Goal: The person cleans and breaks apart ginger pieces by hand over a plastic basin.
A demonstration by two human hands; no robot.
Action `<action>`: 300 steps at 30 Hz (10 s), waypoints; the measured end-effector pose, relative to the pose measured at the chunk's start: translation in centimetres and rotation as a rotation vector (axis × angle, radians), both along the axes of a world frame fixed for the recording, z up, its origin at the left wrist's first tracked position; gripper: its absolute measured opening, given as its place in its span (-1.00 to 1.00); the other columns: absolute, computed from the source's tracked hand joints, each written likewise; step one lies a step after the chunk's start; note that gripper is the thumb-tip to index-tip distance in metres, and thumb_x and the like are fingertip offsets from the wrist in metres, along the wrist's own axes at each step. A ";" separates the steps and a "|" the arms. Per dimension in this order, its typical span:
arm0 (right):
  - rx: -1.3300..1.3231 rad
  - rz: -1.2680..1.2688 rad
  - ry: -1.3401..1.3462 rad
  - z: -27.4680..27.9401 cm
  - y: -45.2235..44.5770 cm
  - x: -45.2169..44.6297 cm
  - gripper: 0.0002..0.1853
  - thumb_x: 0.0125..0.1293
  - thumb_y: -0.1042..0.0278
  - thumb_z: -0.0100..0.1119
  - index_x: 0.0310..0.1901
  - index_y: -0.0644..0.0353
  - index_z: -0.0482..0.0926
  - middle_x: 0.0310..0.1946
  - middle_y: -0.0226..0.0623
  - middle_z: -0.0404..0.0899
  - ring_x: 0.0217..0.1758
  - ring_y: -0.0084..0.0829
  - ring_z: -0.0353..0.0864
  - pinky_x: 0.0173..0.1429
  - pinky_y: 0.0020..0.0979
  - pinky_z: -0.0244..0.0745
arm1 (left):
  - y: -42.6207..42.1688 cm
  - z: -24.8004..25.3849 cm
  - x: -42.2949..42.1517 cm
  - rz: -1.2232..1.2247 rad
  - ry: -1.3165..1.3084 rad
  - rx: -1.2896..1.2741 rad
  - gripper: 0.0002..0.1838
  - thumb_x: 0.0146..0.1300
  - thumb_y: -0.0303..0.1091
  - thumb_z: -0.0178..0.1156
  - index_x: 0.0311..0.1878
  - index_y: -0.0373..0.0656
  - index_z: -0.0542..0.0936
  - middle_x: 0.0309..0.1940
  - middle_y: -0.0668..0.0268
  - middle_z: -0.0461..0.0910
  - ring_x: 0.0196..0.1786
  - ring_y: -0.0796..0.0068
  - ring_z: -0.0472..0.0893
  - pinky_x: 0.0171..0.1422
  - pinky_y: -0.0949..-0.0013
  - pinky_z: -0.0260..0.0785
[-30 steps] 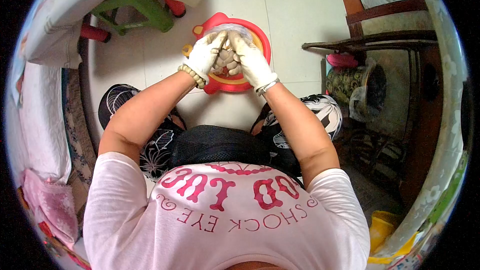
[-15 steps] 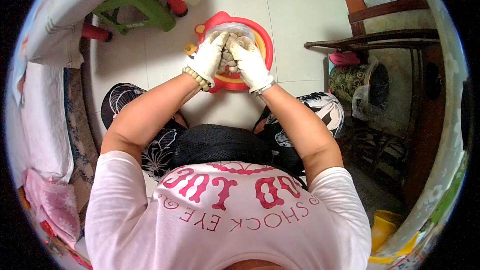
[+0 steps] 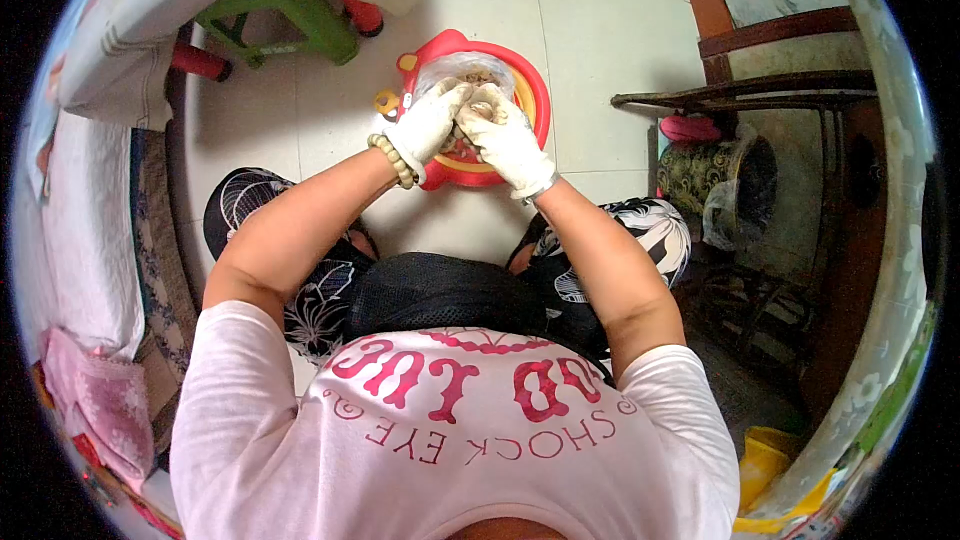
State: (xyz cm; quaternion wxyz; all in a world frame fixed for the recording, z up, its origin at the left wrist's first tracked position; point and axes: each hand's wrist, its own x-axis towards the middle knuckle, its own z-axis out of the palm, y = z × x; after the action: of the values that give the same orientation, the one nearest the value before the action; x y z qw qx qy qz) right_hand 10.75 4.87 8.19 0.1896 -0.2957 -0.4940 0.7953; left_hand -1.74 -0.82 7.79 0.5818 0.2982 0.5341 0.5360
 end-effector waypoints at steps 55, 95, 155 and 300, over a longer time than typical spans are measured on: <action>-0.152 -0.123 0.027 0.3 0.7 0.6 -0.75 0.29 0.48 0.07 -0.02 0.30 0.37 -0.29 -0.25 0.58 -0.38 -0.49 0.62 -0.36 -0.55 0.55 | 0.2 -0.9 -1.2 0.074 -0.514 -0.201 -0.65 0.36 -0.19 0.00 0.10 -0.19 0.39 -0.13 0.20 0.57 -0.27 0.42 0.62 -0.25 0.39 0.55; 0.054 -0.116 -0.126 0.3 1.9 1.3 -0.72 0.28 0.50 0.02 0.02 0.33 0.41 -0.21 -0.25 0.57 -0.28 -0.51 0.61 -0.32 -0.57 0.56 | 1.1 -1.5 -1.5 0.145 -0.569 -0.226 -0.67 0.37 -0.29 -0.08 0.09 -0.28 0.38 -0.16 0.08 0.58 -0.32 0.20 0.63 -0.38 0.21 0.52; 0.119 0.230 -0.316 2.2 2.1 1.6 -0.62 0.23 0.45 0.00 0.10 0.26 0.36 -0.25 -0.35 0.55 -0.43 -0.62 0.52 -0.42 -0.60 0.47 | -0.1 3.1 -0.3 -0.175 0.468 -0.188 -0.64 0.30 -0.25 0.09 0.07 -0.25 0.41 -0.07 0.24 0.51 -0.02 0.52 0.46 0.09 0.41 0.33; -0.288 -0.439 0.022 1.3 2.1 1.3 -0.71 0.33 0.29 0.05 -0.05 0.36 0.41 -0.38 -0.34 0.44 -0.33 -0.54 0.48 -0.18 -0.51 0.53 | 0.6 -3.1 -1.4 0.122 -0.399 -0.295 -0.68 0.33 -0.33 0.00 0.13 -0.13 0.34 -0.14 0.23 0.47 -0.15 0.39 0.54 -0.11 0.36 0.48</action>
State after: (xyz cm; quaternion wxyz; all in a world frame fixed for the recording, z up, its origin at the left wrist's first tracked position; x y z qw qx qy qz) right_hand 12.03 6.94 9.52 0.3192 -0.4111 -0.2976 0.8003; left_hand -3.19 -0.22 4.65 0.6796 0.0655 0.4981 0.5345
